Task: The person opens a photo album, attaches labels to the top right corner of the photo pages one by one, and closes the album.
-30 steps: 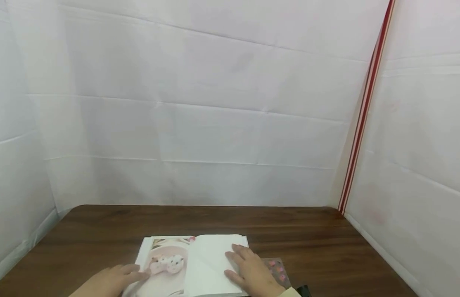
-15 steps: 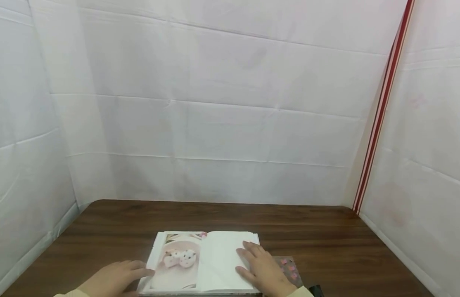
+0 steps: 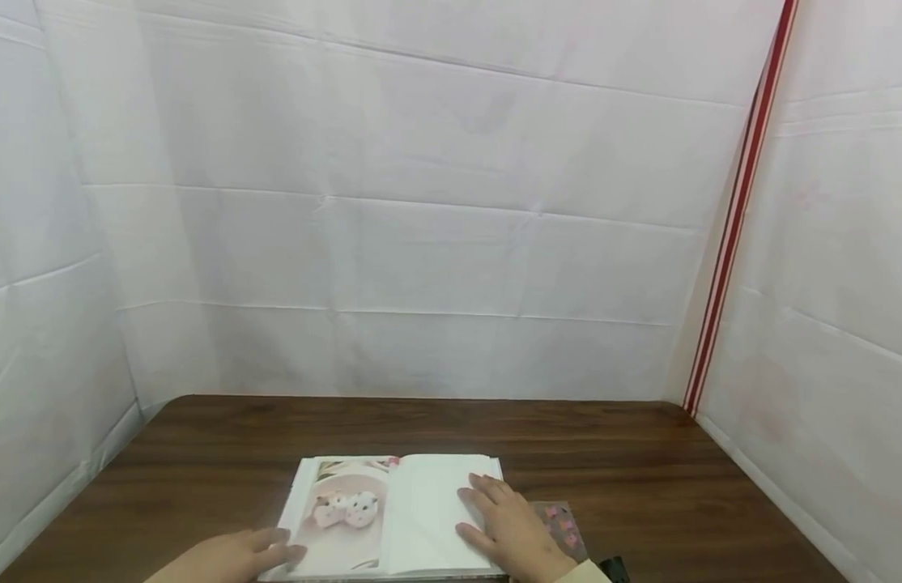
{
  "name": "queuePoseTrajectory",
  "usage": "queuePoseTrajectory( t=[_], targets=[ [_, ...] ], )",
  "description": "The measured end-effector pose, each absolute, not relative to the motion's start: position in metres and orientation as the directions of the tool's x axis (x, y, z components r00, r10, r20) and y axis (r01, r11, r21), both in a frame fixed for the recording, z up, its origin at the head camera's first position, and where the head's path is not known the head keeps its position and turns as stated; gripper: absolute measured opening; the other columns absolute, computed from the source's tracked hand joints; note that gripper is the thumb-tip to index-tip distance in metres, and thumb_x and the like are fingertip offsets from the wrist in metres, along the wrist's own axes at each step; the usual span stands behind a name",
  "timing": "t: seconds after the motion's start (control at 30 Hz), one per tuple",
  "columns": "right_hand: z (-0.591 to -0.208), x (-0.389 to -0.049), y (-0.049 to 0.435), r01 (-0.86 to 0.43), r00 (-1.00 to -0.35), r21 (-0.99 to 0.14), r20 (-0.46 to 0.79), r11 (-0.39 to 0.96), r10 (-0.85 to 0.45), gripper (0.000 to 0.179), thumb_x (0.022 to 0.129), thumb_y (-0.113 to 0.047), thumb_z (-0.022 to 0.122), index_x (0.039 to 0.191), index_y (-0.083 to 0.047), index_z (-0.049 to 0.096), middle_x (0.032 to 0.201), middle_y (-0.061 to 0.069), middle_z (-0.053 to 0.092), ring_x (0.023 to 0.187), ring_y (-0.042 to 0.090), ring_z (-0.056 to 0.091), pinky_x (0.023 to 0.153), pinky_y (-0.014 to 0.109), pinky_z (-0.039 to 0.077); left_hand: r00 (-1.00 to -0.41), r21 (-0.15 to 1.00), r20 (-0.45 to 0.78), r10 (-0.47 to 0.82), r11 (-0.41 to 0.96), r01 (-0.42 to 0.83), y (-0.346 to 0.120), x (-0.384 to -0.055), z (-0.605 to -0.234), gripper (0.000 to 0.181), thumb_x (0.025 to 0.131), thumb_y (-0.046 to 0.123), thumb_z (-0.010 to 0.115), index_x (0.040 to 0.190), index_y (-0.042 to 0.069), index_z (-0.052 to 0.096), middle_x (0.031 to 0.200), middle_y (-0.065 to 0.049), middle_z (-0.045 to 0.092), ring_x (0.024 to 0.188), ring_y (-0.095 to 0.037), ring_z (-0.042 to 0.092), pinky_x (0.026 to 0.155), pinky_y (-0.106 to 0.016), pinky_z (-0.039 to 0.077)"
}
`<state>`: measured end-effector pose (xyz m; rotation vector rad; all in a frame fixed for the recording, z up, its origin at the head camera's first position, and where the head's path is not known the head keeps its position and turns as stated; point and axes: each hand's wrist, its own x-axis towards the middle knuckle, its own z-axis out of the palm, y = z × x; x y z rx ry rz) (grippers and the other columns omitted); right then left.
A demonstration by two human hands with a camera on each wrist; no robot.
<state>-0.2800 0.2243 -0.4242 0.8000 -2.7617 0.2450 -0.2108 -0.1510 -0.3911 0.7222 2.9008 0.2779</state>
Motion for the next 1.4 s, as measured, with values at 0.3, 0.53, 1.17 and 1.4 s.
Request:
queuePoseTrajectory(
  t=[0.3, 0.53, 1.17, 1.4],
  targets=[
    [-0.426, -0.281, 0.225, -0.565, -0.792, -0.061, 0.322, 0.823, -0.519, 0.058, 0.091, -0.057, 0.028, 0.13, -0.019, 0.046, 0.14, 0.004, 0.041, 0.127, 0.024, 0.041, 0.101, 0.045, 0.037, -0.821, -0.048, -0.048, 0.569, 0.819, 0.571, -0.146, -0.211, -0.399, 0.081, 0.058, 0.087, 0.038, 0.124, 0.04, 0.046, 0.127, 0.003, 0.053, 0.099, -0.024, 0.059, 0.07, -0.049, 0.052],
    [-0.426, -0.28, 0.224, -0.56, -0.797, -0.064, 0.314, 0.826, -0.516, 0.059, 0.09, -0.059, 0.027, 0.13, -0.02, 0.046, 0.14, 0.004, 0.041, 0.127, 0.024, 0.042, 0.1, 0.045, 0.038, -0.819, -0.036, 0.011, 0.574, 0.818, 0.574, -0.147, -0.201, -0.397, 0.084, 0.056, 0.087, 0.038, 0.13, 0.046, 0.036, 0.139, 0.002, 0.042, 0.105, -0.029, 0.055, 0.064, -0.055, 0.05],
    [-0.427, -0.281, 0.22, -0.552, -0.799, -0.048, 0.314, 0.832, -0.512, 0.057, 0.09, -0.058, 0.03, 0.129, -0.02, 0.047, 0.139, 0.005, 0.043, 0.126, 0.026, 0.043, 0.098, 0.047, 0.04, -0.675, -0.195, 0.293, 0.677, 0.734, 0.651, -0.139, -0.204, -0.372, 0.075, 0.065, 0.081, 0.041, 0.119, 0.03, 0.053, 0.132, -0.008, 0.046, 0.097, -0.018, 0.046, 0.066, -0.029, 0.052],
    [-0.427, -0.282, 0.218, -0.545, -0.81, -0.057, 0.291, 0.836, -0.509, 0.06, 0.089, -0.06, 0.027, 0.13, -0.021, 0.046, 0.14, 0.005, 0.042, 0.127, 0.027, 0.042, 0.097, 0.049, 0.04, -0.368, -0.397, 0.552, 0.748, 0.625, 0.672, -0.125, -0.215, -0.367, 0.054, 0.076, 0.068, 0.047, 0.103, 0.024, 0.061, 0.122, -0.008, 0.049, 0.089, -0.016, 0.045, 0.058, -0.018, 0.044]
  ],
)
